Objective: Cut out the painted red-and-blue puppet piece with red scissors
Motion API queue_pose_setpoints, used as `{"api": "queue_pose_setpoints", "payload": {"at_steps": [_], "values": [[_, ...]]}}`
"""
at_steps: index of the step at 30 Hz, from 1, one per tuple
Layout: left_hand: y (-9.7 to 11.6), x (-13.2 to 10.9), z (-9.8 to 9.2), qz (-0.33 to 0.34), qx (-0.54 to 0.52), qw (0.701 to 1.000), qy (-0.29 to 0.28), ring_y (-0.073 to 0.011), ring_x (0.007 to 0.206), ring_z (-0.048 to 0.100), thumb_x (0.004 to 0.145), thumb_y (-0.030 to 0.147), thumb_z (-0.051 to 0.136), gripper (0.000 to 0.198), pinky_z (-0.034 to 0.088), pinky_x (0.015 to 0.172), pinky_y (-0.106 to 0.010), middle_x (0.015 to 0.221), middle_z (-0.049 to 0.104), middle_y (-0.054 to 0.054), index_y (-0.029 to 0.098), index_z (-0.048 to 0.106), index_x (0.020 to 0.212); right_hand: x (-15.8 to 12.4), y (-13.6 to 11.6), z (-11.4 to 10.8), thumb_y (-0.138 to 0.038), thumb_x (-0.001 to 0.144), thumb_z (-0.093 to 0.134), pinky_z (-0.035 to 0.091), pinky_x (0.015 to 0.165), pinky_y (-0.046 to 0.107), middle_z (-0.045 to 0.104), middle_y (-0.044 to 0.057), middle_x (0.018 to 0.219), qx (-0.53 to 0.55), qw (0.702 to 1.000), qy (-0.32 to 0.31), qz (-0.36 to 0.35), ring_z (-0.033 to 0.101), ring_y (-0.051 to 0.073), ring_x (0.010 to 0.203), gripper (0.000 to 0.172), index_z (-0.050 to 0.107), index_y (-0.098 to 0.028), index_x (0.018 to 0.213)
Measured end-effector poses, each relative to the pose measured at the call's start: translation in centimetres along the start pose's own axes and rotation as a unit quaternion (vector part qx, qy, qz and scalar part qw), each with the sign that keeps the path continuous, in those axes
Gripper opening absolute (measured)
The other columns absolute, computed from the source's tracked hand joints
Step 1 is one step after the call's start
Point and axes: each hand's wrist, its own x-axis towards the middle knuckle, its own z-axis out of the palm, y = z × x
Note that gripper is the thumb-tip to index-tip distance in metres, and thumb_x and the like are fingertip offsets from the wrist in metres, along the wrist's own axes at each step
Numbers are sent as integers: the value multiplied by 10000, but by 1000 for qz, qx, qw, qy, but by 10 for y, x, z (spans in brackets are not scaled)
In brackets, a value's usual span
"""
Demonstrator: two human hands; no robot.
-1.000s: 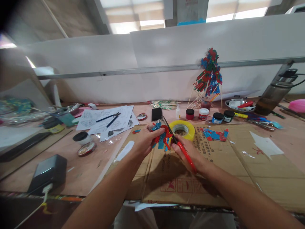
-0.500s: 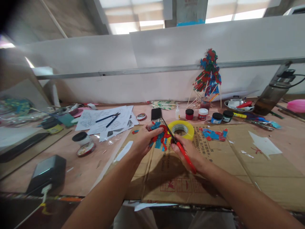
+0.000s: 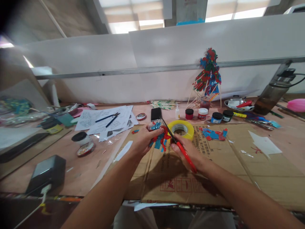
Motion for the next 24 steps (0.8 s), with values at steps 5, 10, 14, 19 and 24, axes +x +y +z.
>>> {"api": "queue_pose_setpoints", "payload": {"at_steps": [5, 10, 14, 19, 24], "values": [[1, 1, -2, -4, -6, 1000, -12, -151, 625, 682, 549, 276, 936, 323, 567, 679, -281, 740, 756, -52, 129, 752, 770, 0, 6, -1, -402, 943, 510, 258, 435, 241, 395, -59, 625, -26, 1000, -1, -7, 320, 101, 488, 212, 555, -196, 965], [3, 2, -3, -10, -30, 999, -7, -145, 623, 687, 526, 263, 953, 333, 574, 663, -264, 737, 758, -46, 138, 762, 768, 0, 4, -3, -406, 955, 501, 245, 426, 236, 367, -67, 614, -42, 999, -18, -3, 296, 93, 477, 212, 530, -201, 911], [3, 1, -1, 5, -39, 999, -5, -130, 632, 673, 524, 290, 957, 325, 567, 665, -247, 730, 748, -39, 143, 763, 740, 1, 1, -4, -419, 954, 507, 243, 424, 238, 352, -73, 592, -40, 999, -20, 4, 288, 95, 471, 220, 514, -208, 890], [3, 1, 1, 9, -29, 1000, -6, -127, 633, 661, 520, 303, 955, 321, 548, 642, -234, 729, 744, -48, 142, 769, 726, 2, 4, -4, -432, 948, 527, 252, 434, 250, 325, -85, 575, -26, 999, -24, 17, 274, 100, 462, 223, 527, -210, 930], [1, 1, 1, 10, -9, 1000, -26, -129, 639, 657, 548, 313, 940, 298, 544, 649, -242, 757, 754, -61, 139, 779, 729, 4, 8, -6, -410, 922, 545, 364, 504, 264, 480, -29, 649, -65, 998, -1, -15, 412, 133, 542, 199, 562, -212, 910]]}}
